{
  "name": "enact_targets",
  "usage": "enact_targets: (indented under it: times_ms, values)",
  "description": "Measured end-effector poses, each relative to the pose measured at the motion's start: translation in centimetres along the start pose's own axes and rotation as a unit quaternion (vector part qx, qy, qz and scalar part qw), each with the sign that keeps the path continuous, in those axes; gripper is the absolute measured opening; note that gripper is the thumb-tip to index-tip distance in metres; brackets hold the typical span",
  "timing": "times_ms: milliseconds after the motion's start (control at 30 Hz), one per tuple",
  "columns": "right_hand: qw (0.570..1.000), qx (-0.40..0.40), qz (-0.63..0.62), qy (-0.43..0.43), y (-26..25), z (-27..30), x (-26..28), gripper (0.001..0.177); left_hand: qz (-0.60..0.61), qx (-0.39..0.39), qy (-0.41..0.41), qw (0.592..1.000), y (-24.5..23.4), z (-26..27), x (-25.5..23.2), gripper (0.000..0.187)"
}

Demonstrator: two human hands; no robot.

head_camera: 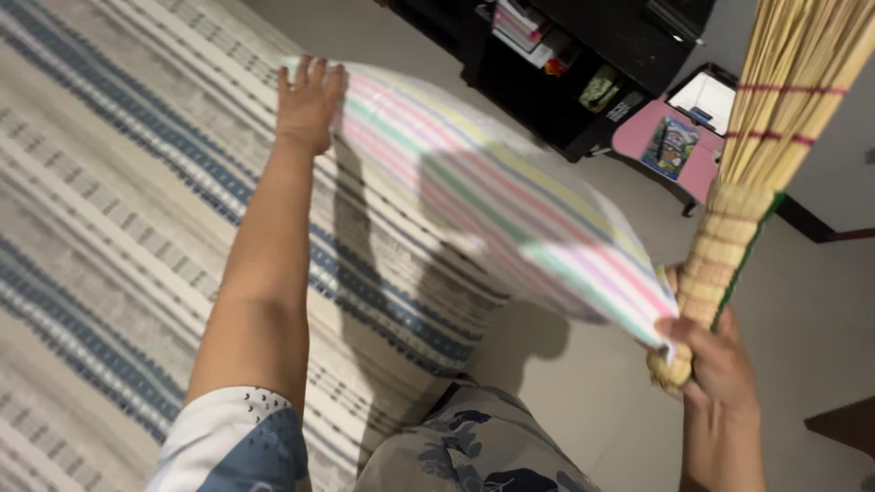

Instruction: The person uses a broom to repeatedly sweep and tap a striped pillow on a bed, then flips and adjusts the pillow. The person repeats this process with a second pillow, sweeping and tapping it before placing it on the bed.

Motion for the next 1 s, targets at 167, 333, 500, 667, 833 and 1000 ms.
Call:
enact_targets:
  times_ms: [167, 333, 500, 667, 833, 1000]
  values:
    - [0.999, 0.008, -0.006, -0.032, -3.3, -1.1, -0.1, 0.057, 0.029, 0.059, -0.023, 0.998, 4.0, -4.3, 0.8, 0.103]
    - [0.998, -0.014, -0.060, -0.034, -6.4, -2.6, -1.5, 0.050, 0.129, 0.127, -0.072, 0.981, 7.5, -3.4, 1.0, 0.056]
    - [0.996, -0.042, -0.020, -0.070, -11.8, -6.3, -0.7, 0.048, 0.195, -0.007, -0.103, 0.975, 6.1, -3.7, 0.8, 0.042]
    - [0.984, -0.040, -0.052, -0.163, -14.7, -11.3, 4.5, 0.035, 0.100, -0.254, -0.082, 0.959, -4.8, -5.2, 4.7, 0.036]
    - [0.986, 0.012, -0.077, -0.149, -12.0, -15.8, 6.7, 0.038, 0.064, -0.278, -0.117, 0.951, -15.3, 2.6, 12.2, 0.025]
    - [0.968, -0.089, 0.160, -0.169, -10.8, -17.4, 5.2, 0.044, 0.030, -0.233, -0.159, 0.959, -15.2, 21.1, 9.6, 0.033]
Point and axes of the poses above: each hand's wrist, its own z-axis away from the middle knuckle, its own y-axis out of the palm, x = y × z, the point moved 9 cm from there along -z, towards the middle knuckle
